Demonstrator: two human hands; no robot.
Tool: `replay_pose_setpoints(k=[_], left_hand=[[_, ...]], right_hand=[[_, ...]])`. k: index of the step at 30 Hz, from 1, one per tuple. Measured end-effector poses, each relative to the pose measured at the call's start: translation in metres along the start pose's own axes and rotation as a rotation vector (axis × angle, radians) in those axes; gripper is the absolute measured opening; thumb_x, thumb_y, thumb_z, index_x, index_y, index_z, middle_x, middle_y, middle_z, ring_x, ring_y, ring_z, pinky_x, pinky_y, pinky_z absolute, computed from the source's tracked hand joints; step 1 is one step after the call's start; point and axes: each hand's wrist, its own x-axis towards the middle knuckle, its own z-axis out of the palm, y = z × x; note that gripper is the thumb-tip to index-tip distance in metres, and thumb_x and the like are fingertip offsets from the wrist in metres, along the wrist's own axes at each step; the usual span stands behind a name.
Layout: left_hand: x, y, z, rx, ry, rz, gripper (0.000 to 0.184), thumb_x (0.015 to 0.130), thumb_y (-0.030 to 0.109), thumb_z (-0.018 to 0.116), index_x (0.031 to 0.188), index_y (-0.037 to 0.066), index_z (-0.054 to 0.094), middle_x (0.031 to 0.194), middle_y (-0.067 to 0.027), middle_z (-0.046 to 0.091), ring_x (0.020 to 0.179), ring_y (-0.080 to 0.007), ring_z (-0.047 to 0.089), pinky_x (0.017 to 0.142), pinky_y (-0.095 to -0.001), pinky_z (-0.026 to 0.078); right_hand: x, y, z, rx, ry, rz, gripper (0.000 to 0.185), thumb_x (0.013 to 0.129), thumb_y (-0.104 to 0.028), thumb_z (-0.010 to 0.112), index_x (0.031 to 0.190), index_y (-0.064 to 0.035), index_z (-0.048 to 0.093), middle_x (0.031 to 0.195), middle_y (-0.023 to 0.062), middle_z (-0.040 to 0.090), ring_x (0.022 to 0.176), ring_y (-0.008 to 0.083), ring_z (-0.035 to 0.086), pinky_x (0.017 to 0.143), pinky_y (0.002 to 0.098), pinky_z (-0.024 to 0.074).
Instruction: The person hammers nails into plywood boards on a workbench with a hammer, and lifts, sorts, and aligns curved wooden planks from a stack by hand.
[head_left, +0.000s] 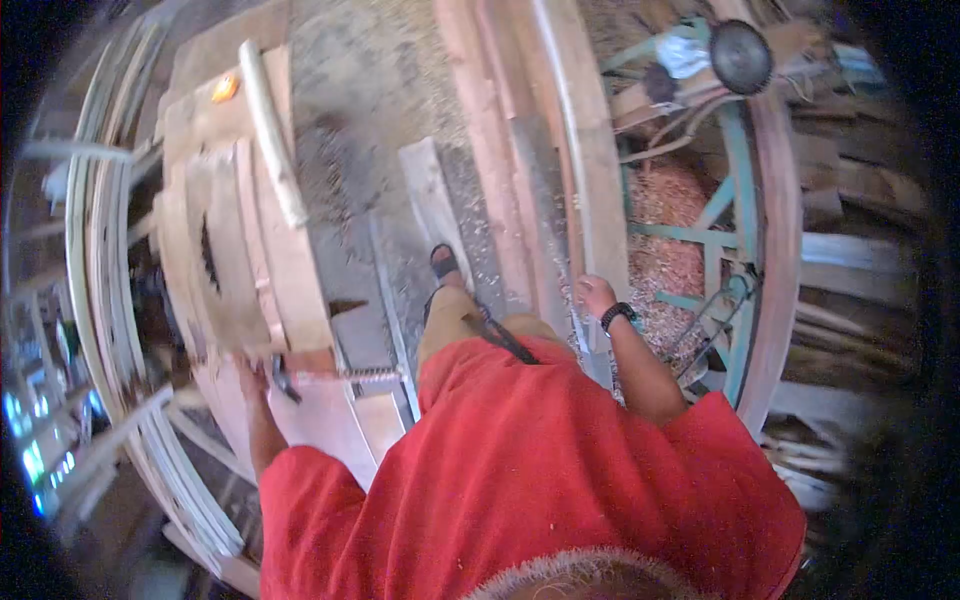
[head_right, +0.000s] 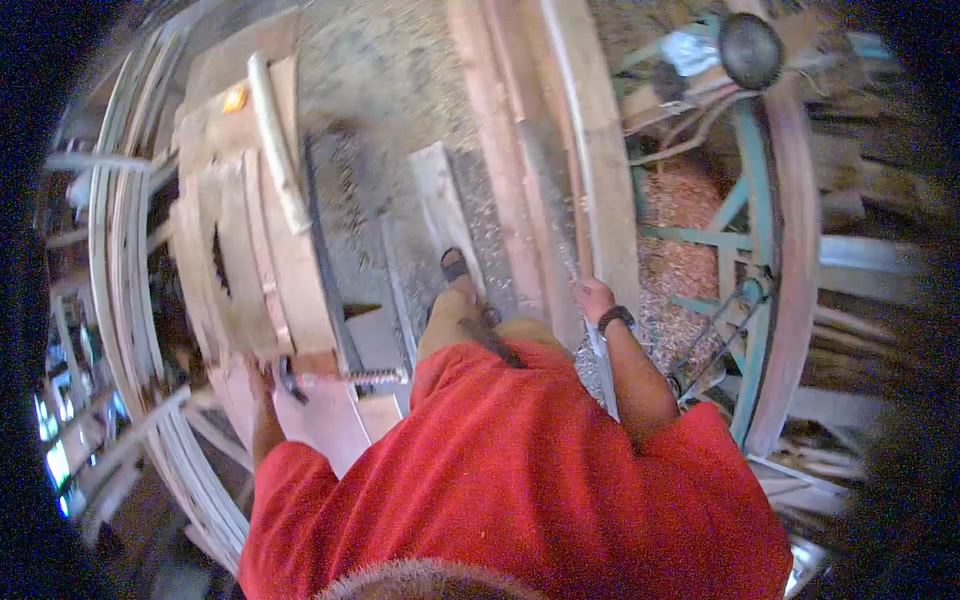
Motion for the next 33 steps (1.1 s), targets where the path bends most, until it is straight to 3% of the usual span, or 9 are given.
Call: replay_pose_setpoints(k=[1, 3, 6, 7, 10, 14, 21, 28, 33], left_hand=[[0.016, -0.026, 0.025, -0.056, 0.066, 0.066, 0.063, 0.097, 0.030, 0.052, 0.144, -0.004, 0.030, 0.153, -0.0224, 0.025, 0.143, -0.0333, 0.023, 0.118, -0.0386, 0.021], [0.024, -0.015, 0.043, -1.256, 0.214, -0.212, 0.068, 0.098, 0.042, 0.048, 0.146, -0.002, 0.027, 0.150, -0.0172, 0.035, 0.139, -0.0302, 0.032, 0.115, -0.0395, 0.026], [0.030, 0.007, 0.016, -1.460, -0.581, 0.028, 0.075, 0.097, 0.054, 0.045, 0.149, 0.004, 0.025, 0.149, -0.0128, 0.036, 0.138, -0.0253, 0.034, 0.111, -0.0385, 0.032], [0.024, -0.020, 0.041, -1.737, -0.271, -0.469, 0.078, 0.094, 0.061, 0.043, 0.150, 0.009, 0.026, 0.151, -0.0093, 0.031, 0.136, -0.0218, 0.033, 0.107, -0.0381, 0.036], [0.008, -0.029, 0.040, -1.057, 0.060, -0.162, 0.075, 0.094, 0.059, 0.046, 0.151, 0.014, 0.025, 0.153, -0.0017, 0.028, 0.134, -0.0264, 0.035, 0.108, -0.0404, 0.035], [0.003, -0.005, 0.015, 0.102, -0.113, -0.052, 0.083, 0.095, 0.052, 0.047, 0.148, -0.006, 0.018, 0.156, -0.0265, 0.009, 0.144, -0.0413, 0.012, 0.118, -0.0404, 0.016], [0.013, 0.018, 0.017, 0.262, -0.132, -0.063, 0.068, 0.096, 0.040, 0.047, 0.142, -0.007, 0.029, 0.149, -0.0306, 0.022, 0.137, -0.0433, 0.023, 0.114, -0.0435, 0.020], [0.039, 0.069, -0.006, 0.324, -0.032, -0.090, 0.049, 0.097, 0.028, 0.045, 0.136, -0.002, 0.040, 0.141, -0.0258, 0.037, 0.125, -0.0419, 0.040, 0.104, -0.0487, 0.035], [0.035, 0.147, 0.007, 0.715, 0.635, 0.147, 0.039, 0.097, 0.020, 0.043, 0.131, 0.002, 0.048, 0.135, -0.0225, 0.047, 0.117, -0.0410, 0.052, 0.097, -0.0525, 0.045]], right_hand=[[-0.002, -0.016, -0.009, 0.013, 0.050, 0.006, 0.020, 0.087, -0.013, 0.063, 0.100, 0.0021, 0.064, 0.089, 0.0090, 0.068, 0.078, 0.0169, 0.065, 0.073, 0.0330, 0.0523], [-0.012, -0.051, -0.015, -0.155, 0.147, -0.046, 0.018, 0.087, -0.011, 0.062, 0.100, 0.0012, 0.065, 0.090, 0.0084, 0.066, 0.079, 0.0154, 0.064, 0.073, 0.0317, 0.0529], [-0.023, -0.064, -0.032, 0.083, 0.113, 0.067, 0.018, 0.089, -0.011, 0.060, 0.102, -0.0004, 0.065, 0.090, 0.0098, 0.066, 0.082, 0.0129, 0.063, 0.066, 0.0310, 0.0535], [-0.009, -0.057, -0.022, 0.323, 0.032, 0.112, 0.019, 0.089, -0.013, 0.059, 0.102, -0.0008, 0.065, 0.090, 0.0106, 0.066, 0.083, 0.0123, 0.063, 0.065, 0.0309, 0.0535], [0.002, -0.045, -0.022, 0.117, 0.125, 0.095, 0.020, 0.088, -0.021, 0.063, 0.084, -0.0021, 0.068, 0.077, 0.0096, 0.069, 0.065, 0.0184, 0.065, 0.061, 0.0343, 0.0500], [0.009, -0.022, -0.013, -0.198, 0.162, -0.079, 0.016, 0.087, -0.014, 0.060, 0.091, -0.0002, 0.068, 0.087, 0.0120, 0.066, 0.084, 0.0164, 0.064, 0.064, 0.0321, 0.0520], [0.052, -0.005, -0.031, -0.289, 0.021, -0.144, 0.023, 0.080, -0.019, 0.064, 0.098, -0.0059, 0.065, 0.091, 0.0216, 0.066, 0.085, 0.0380, 0.065, 0.075, 0.0412, 0.0532], [0.124, -0.108, -0.078, -0.417, 0.189, -0.076, 0.022, 0.084, -0.017, 0.061, 0.101, -0.0044, 0.068, 0.100, 0.0186, 0.067, 0.097, 0.0336, 0.064, 0.084, 0.0375, 0.0506], [0.190, -0.153, -0.115, -0.294, 0.298, -0.156, 0.022, 0.084, -0.020, 0.060, 0.100, -0.0062, 0.066, 0.092, 0.0190, 0.067, 0.090, 0.0337, 0.065, 0.081, 0.0383, 0.0509]])
